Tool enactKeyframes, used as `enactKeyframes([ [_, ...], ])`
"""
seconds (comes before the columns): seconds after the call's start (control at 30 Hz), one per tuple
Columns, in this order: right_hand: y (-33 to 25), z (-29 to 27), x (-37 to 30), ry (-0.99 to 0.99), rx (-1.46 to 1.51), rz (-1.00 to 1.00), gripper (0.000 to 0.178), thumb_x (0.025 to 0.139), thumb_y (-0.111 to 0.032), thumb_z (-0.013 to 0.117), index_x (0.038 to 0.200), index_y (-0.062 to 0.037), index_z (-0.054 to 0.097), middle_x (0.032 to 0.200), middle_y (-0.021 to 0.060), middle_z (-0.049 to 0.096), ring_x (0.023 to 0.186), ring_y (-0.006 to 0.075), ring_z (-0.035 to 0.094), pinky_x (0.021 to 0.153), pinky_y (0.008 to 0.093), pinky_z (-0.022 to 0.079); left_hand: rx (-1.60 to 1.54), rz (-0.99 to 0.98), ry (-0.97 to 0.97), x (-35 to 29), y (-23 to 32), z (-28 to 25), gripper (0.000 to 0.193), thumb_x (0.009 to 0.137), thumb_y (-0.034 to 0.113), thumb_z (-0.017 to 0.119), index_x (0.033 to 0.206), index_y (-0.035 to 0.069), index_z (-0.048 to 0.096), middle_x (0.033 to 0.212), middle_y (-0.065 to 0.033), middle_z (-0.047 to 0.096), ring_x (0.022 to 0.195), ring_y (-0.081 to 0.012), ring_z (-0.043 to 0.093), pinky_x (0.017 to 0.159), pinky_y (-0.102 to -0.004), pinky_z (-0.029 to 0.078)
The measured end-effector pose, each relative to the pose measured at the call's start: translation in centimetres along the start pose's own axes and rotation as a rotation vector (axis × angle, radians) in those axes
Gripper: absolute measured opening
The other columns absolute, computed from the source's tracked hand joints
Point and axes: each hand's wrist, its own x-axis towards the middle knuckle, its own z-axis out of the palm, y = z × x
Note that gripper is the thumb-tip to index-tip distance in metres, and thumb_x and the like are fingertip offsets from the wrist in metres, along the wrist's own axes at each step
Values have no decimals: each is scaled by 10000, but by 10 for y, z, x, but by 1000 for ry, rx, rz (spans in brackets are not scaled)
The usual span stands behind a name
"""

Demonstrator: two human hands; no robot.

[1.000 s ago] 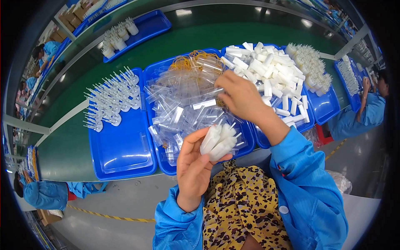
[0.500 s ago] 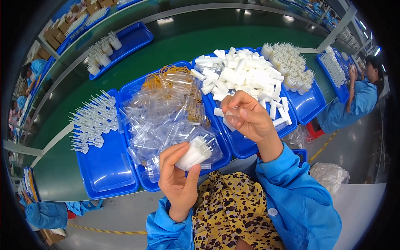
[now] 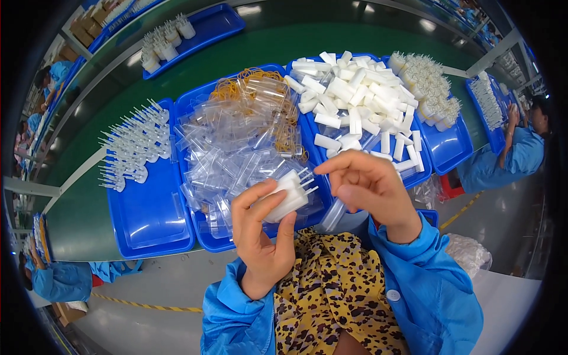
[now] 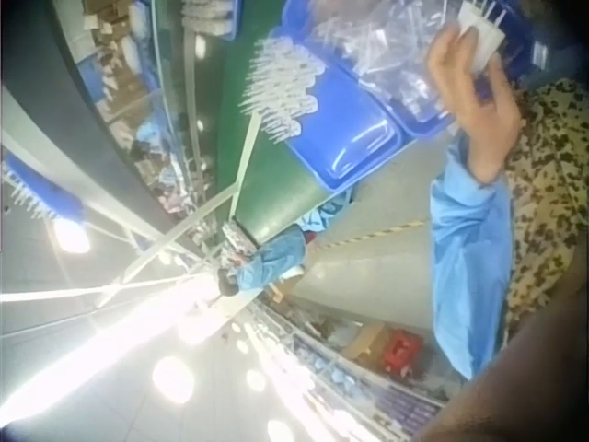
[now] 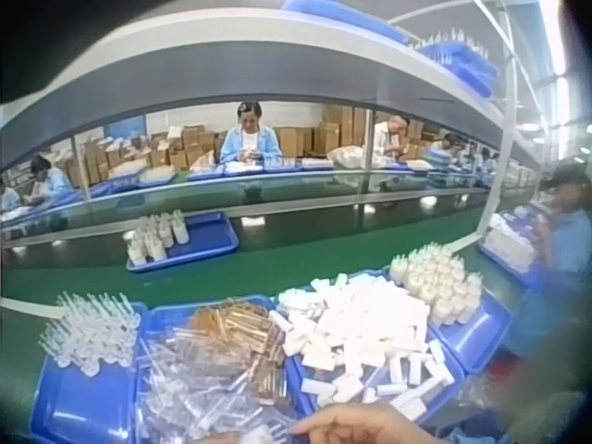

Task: The person assembles cylindrical components by sliding white foam cylinders and plastic stems into clear plastic sleeves, grouping them into bundles, and securing each bundle with a rubber band by hand.

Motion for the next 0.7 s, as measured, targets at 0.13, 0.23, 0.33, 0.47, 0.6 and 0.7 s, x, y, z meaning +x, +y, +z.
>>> enactKeyframes([
  [0.13,5,3,-2,-50,-244,-82,279,885,-107,597,1136,-2,658,810,31,568,647,53,464,561,194,338,-5,-1,1,-1,-3,2,300,800,-3,701,1086,4,611,1176,-178,552,1076,-303,559,880,-364,474],
  [0.23,2,8,-1,-47,-376,-206,280,871,-114,607,1119,-5,679,807,43,569,686,89,470,597,234,340,-52,-46,26,-1,-3,3,291,797,1,705,1069,7,602,1178,-180,549,1076,-305,558,875,-364,471],
  [0.33,2,10,-1,-70,-353,-182,291,864,-128,614,1119,-5,683,807,50,572,709,115,469,615,255,341,-267,-187,131,3,9,10,293,795,-3,708,1064,6,592,1207,-171,523,1081,-279,555,862,-345,478],
  [0.47,9,6,1,-70,-367,-256,237,841,-25,624,1068,-35,691,792,51,572,661,123,498,573,258,358,-62,-95,-78,0,-3,2,297,799,-11,707,1071,-2,589,1249,-158,476,1093,-247,550,863,-322,489],
  [0.6,14,3,-1,-76,-409,-301,194,834,-22,622,1014,-32,695,817,55,584,664,117,505,572,247,361,-287,-207,-123,0,-1,1,276,829,-18,677,1091,-15,591,1259,-145,456,1107,-226,543,906,-309,480],
  [0.7,8,1,-5,-85,-409,-256,183,826,-13,622,995,-18,691,853,64,594,674,111,516,584,236,377,-405,-264,-125,2,6,-3,263,847,-18,657,1104,-21,599,1253,-141,463,1113,-224,541,927,-316,470],
])
